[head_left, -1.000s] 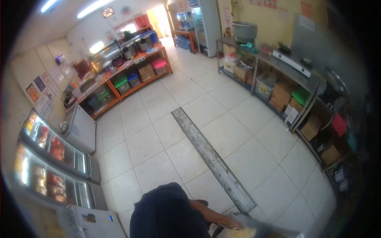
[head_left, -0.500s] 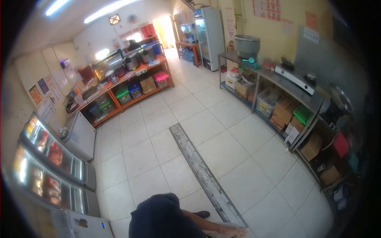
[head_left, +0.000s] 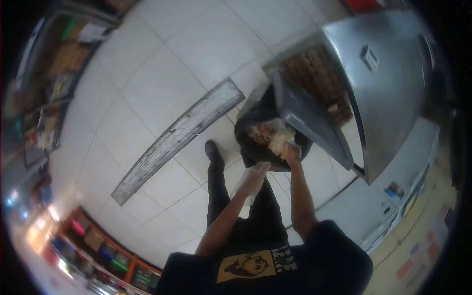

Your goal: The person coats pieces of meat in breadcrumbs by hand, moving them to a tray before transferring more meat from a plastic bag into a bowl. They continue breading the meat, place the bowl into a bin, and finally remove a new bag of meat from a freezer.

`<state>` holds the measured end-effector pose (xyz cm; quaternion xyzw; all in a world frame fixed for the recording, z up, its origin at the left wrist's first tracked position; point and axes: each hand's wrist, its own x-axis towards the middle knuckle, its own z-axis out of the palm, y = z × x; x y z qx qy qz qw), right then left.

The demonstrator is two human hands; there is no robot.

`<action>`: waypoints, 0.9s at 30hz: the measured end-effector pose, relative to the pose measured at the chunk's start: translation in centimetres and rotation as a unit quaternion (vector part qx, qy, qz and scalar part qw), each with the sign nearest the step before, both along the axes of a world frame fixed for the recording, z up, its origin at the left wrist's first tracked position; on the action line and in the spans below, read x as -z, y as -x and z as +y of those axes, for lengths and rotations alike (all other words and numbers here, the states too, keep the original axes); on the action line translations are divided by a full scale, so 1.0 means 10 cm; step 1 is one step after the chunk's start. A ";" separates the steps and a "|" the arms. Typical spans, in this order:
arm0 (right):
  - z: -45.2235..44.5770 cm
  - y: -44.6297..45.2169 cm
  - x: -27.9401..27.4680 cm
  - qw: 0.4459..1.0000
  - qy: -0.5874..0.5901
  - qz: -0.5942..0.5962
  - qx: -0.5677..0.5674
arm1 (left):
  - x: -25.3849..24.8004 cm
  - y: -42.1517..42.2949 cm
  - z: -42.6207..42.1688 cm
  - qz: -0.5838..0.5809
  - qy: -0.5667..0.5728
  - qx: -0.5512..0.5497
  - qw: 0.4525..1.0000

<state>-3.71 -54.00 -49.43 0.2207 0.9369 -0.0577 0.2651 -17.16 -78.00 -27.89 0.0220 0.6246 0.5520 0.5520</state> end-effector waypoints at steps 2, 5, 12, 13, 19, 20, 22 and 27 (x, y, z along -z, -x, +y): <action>0.29 -0.31 0.98 0.998 -0.047 0.029 -0.036 | 0.33 -0.21 0.24 0.094 -0.041 -0.006 0.995; 0.31 0.31 0.83 0.998 -0.036 -0.032 0.044 | 0.50 -0.04 0.64 0.140 0.022 0.056 0.988; 0.03 0.33 0.63 0.991 0.001 -0.043 0.129 | 1.83 -0.13 1.11 0.378 0.100 0.306 0.868; -0.01 0.28 0.58 0.989 0.005 -0.045 0.144 | 1.88 -0.20 1.21 0.381 0.100 0.303 0.868; -0.06 0.17 0.35 0.970 0.044 -0.059 0.230 | 1.87 -0.61 1.33 0.424 0.099 0.330 0.838; -0.06 0.16 0.30 0.967 0.052 -0.057 0.244 | 1.87 -0.66 1.28 0.438 0.091 0.336 0.829; -0.02 0.15 0.20 0.961 0.062 -0.052 0.265 | 1.91 -0.65 1.24 0.474 0.068 0.336 0.811; -0.04 0.15 -0.26 0.942 0.111 0.006 0.317 | 1.69 -0.28 1.30 0.283 0.112 0.320 0.898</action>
